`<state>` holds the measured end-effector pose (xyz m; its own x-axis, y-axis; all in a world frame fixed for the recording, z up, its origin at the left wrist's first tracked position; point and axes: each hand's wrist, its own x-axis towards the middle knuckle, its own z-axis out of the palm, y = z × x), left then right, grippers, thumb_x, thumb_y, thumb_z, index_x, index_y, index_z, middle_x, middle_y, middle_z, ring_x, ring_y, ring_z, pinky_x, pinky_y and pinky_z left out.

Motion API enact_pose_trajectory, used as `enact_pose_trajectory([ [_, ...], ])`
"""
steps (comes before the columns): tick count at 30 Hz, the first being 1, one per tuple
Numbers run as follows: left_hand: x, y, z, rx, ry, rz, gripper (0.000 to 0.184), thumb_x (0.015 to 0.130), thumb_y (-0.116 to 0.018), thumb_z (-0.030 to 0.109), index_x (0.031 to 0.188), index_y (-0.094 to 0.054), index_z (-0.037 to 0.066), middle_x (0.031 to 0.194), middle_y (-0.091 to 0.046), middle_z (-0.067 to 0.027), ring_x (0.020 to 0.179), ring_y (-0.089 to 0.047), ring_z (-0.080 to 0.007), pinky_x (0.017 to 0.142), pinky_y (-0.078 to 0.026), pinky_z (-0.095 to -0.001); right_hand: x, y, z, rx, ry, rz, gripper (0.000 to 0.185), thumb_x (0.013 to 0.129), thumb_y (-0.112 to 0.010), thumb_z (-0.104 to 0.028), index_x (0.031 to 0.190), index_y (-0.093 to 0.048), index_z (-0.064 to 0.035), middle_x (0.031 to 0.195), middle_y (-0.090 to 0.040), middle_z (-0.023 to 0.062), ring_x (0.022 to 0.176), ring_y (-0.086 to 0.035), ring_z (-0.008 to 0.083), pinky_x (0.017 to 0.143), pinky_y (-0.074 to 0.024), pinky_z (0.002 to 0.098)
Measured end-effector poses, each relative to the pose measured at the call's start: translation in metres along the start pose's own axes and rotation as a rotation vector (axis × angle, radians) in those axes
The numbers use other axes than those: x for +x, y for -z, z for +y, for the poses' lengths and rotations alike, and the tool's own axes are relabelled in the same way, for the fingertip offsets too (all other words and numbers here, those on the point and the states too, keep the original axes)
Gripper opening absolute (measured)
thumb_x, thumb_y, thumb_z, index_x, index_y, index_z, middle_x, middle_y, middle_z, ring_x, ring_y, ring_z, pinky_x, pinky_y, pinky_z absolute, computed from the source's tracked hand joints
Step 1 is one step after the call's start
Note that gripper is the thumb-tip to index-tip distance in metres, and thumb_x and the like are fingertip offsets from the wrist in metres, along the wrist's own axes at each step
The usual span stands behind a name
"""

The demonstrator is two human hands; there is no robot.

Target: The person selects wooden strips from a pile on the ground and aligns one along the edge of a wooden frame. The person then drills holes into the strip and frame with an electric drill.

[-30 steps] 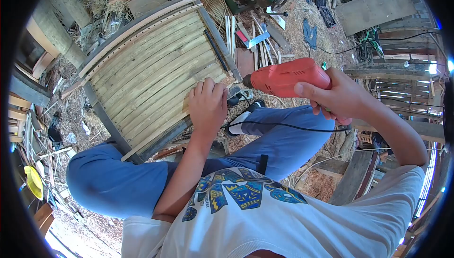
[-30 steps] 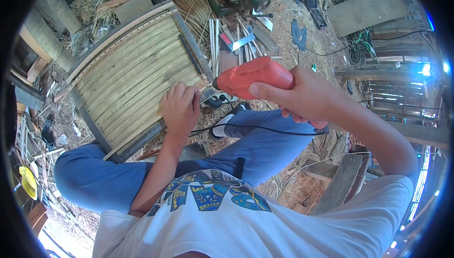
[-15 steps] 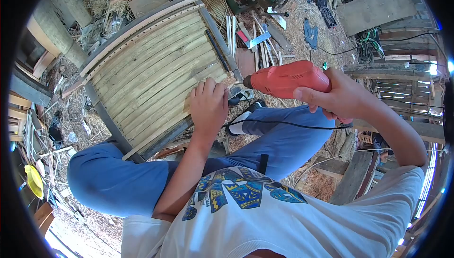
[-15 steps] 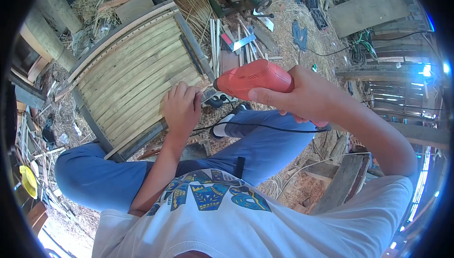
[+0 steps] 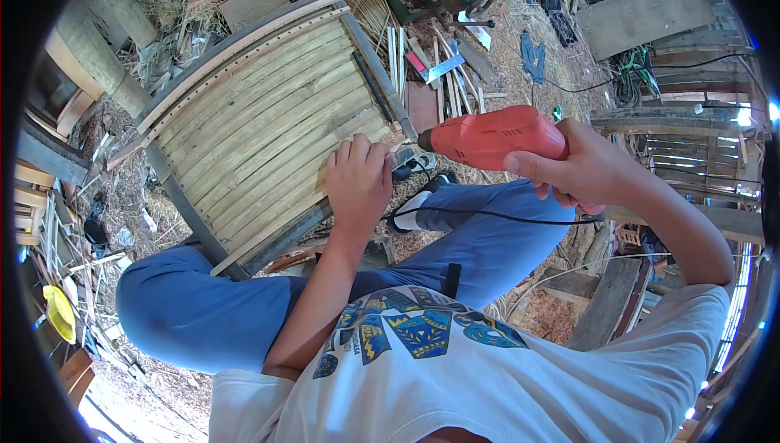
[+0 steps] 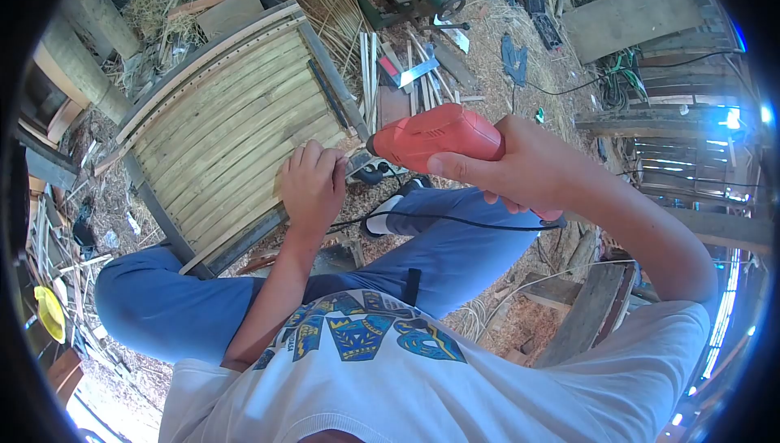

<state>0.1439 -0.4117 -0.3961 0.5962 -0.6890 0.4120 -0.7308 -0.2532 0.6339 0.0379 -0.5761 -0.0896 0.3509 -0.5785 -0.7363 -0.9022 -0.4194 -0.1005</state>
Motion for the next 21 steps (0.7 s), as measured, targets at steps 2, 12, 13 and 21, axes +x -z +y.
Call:
enact_pose_trajectory([
  [2,-0.0003,0.0006,0.0009,-0.001,0.007,-0.007,0.013,0.091,-0.078,0.019,0.095,-0.067,0.012,0.095,-0.056,-0.0072,0.093,-0.059,-0.0295,0.079,-0.044,-0.0452,-0.0006,-0.0008,-0.0002,0.019,0.011,-0.002,0.077,0.087,-0.076,-0.079,0.083,-0.074,-0.0018,0.064,-0.066,0.0037,0.051,-0.066,0.0134,0.039,-0.0486,0.0324],
  [12,-0.0011,-0.0009,0.0012,-0.001,0.016,-0.010,0.012,0.091,-0.078,0.018,0.096,-0.068,0.012,0.094,-0.055,-0.0070,0.093,-0.059,-0.0293,0.079,-0.043,-0.0453,-0.0003,0.0005,-0.0003,0.014,0.000,-0.028,0.076,0.087,-0.077,-0.078,0.082,-0.074,-0.0019,0.066,-0.066,0.0039,0.055,-0.068,0.0139,0.043,-0.0510,0.0323],
  [13,-0.0011,-0.0009,0.0015,0.000,0.017,-0.007,0.012,0.091,-0.078,0.017,0.096,-0.068,0.013,0.094,-0.055,-0.0069,0.093,-0.059,-0.0293,0.079,-0.043,-0.0452,0.0001,0.0008,-0.0001,0.017,0.008,-0.032,0.076,0.087,-0.077,-0.078,0.082,-0.074,-0.0019,0.066,-0.066,0.0041,0.055,-0.068,0.0141,0.044,-0.0512,0.0324],
  [21,-0.0004,0.0011,0.0031,-0.008,0.019,-0.009,0.012,0.090,-0.079,0.017,0.095,-0.068,0.013,0.094,-0.055,-0.0066,0.093,-0.058,-0.0289,0.079,-0.043,-0.0448,-0.0002,0.0001,0.0017,0.014,0.014,-0.020,0.076,0.087,-0.078,-0.077,0.080,-0.074,-0.0017,0.064,-0.066,0.0046,0.054,-0.068,0.0150,0.044,-0.0512,0.0327],
])
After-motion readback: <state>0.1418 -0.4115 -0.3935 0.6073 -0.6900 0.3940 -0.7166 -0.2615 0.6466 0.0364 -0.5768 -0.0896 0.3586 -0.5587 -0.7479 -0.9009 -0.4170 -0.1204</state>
